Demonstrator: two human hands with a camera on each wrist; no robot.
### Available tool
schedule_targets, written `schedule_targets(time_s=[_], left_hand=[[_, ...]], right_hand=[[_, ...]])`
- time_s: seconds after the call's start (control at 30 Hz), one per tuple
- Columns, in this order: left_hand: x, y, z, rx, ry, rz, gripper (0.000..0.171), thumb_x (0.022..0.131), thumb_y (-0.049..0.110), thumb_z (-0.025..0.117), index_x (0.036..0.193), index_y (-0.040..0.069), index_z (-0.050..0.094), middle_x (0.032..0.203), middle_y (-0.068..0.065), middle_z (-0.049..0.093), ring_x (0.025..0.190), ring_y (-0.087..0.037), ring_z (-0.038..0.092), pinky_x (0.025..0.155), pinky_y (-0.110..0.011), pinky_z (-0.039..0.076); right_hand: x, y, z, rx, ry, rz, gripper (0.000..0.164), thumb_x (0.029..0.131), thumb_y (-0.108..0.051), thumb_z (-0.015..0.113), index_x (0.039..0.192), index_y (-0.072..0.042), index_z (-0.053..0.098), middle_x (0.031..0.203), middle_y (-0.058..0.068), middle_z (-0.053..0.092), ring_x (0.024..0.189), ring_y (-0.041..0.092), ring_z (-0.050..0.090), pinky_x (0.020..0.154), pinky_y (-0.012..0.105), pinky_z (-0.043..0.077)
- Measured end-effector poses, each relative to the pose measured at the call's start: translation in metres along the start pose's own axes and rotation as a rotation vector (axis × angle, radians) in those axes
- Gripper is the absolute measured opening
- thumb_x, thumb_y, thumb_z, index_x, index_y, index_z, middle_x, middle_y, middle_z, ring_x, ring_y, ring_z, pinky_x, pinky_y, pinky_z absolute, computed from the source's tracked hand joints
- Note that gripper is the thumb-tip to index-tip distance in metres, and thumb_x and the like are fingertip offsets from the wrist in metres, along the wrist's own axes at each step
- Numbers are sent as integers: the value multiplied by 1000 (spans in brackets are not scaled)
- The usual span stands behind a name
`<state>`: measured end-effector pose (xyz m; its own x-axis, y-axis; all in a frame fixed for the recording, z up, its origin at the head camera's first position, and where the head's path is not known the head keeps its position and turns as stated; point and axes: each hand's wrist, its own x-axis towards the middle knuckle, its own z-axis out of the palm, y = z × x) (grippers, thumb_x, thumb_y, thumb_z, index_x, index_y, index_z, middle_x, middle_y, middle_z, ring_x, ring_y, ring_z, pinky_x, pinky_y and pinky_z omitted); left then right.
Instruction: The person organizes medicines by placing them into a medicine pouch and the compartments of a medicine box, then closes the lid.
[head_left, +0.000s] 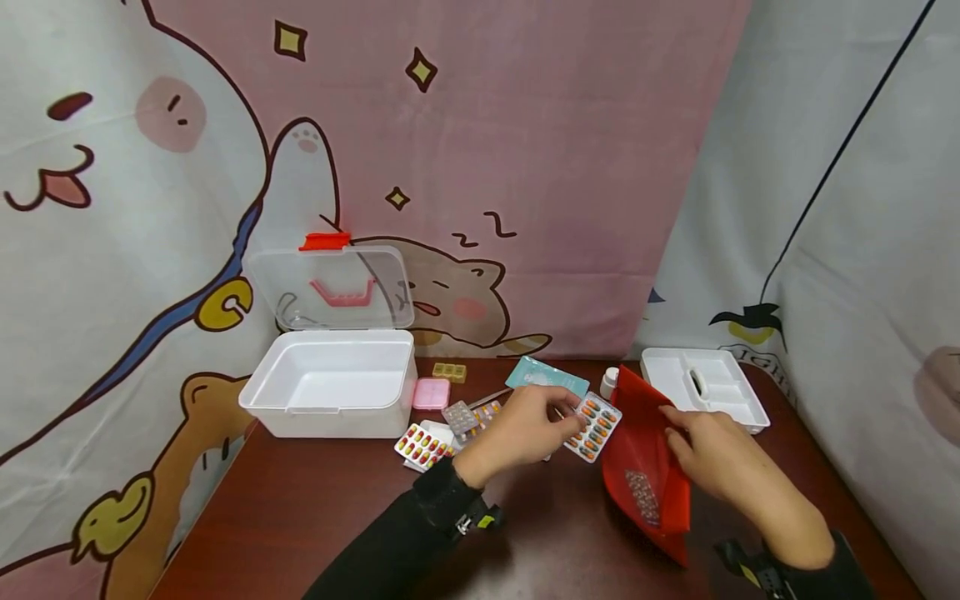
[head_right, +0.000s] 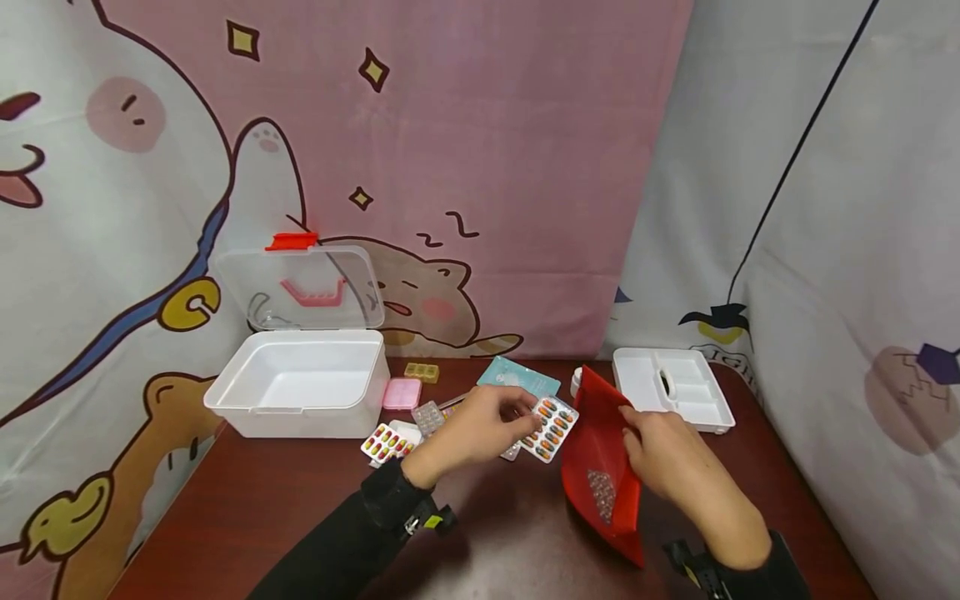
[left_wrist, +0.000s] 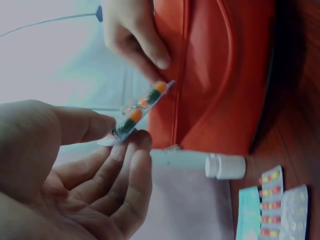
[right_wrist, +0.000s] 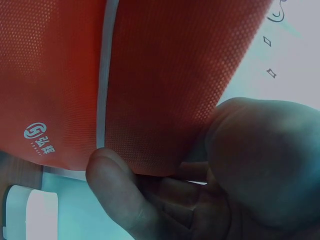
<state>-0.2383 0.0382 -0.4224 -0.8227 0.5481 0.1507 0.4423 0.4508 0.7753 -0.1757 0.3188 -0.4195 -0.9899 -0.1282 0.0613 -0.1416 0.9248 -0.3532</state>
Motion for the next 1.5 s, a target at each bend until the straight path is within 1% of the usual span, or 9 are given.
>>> schedule_targets(time_s=[0.17, 0.33, 0.57, 0.7, 0.9, 1.1, 1.17, 1.37, 1.5], left_hand=[[3, 13, 9, -37, -16, 1, 12, 97, 18, 73, 106, 18, 81, 87, 13, 76, 73, 2, 65, 70, -18, 51], [9, 22, 21, -8, -19, -7, 17, 95, 15, 76, 112, 16, 79, 87, 13, 75, 73, 2, 64, 69, -17, 50], [13, 26, 40, 96, -52, 8, 39, 94, 15, 78, 133, 18, 75, 83, 16, 69, 68, 5, 59, 64, -14, 48], [15, 29, 47, 182, -38, 17, 37, 93, 16, 79, 130, 19, 76, 82, 18, 67, 67, 6, 56, 62, -13, 45], [19, 34, 57, 323, -3, 8, 36, 95, 21, 83, 130, 17, 77, 84, 14, 67, 71, 3, 56, 63, -12, 44], [20, 36, 68, 430, 1, 8, 43, 96, 24, 82, 138, 18, 76, 121, 4, 78, 104, -4, 70, 88, -16, 55], [20, 37, 72, 456, -2, 18, 43, 95, 24, 82, 137, 18, 76, 125, 2, 77, 107, -5, 71, 90, -17, 57], [23, 38, 83, 554, 7, 69, 25, 91, 23, 84, 115, 16, 79, 102, 3, 73, 89, -6, 67, 72, -19, 53], [24, 37, 90, 610, -12, 73, 17, 91, 24, 86, 103, 15, 78, 96, 2, 69, 82, -8, 65, 67, -21, 52]], right_hand=[[0, -1, 0, 6, -15, 6, 46, 105, -13, 67, 144, 10, 65, 95, 12, 77, 71, 17, 63, 62, 33, 50], [0, -1, 0, -8, 9, -14, 45, 103, -13, 68, 143, 9, 67, 99, 17, 78, 75, 19, 64, 64, 36, 51], [0, -2, 2, -22, 23, -40, 41, 103, -13, 69, 139, 6, 70, 97, 15, 79, 75, 19, 63, 66, 38, 50], [0, -2, 2, -15, 25, -46, 40, 103, -12, 69, 139, 5, 71, 93, 10, 77, 72, 17, 61, 64, 37, 48], [-1, -1, 3, -20, 43, -55, 39, 102, -11, 69, 138, 6, 71, 96, 14, 78, 72, 18, 62, 64, 37, 48], [-1, -1, 3, -16, 44, -55, 39, 102, -10, 71, 137, 8, 70, 96, 14, 78, 73, 19, 61, 64, 37, 48], [-2, -1, 3, -10, 36, -53, 40, 102, -10, 71, 138, 8, 70, 96, 13, 77, 72, 19, 61, 64, 36, 48], [-2, 0, 3, -17, 46, -70, 38, 102, -10, 70, 136, 6, 71, 92, 9, 75, 71, 18, 58, 65, 36, 47], [-2, 0, 5, -18, 52, -76, 37, 102, -10, 70, 135, 4, 72, 91, 8, 74, 72, 19, 57, 66, 37, 47]])
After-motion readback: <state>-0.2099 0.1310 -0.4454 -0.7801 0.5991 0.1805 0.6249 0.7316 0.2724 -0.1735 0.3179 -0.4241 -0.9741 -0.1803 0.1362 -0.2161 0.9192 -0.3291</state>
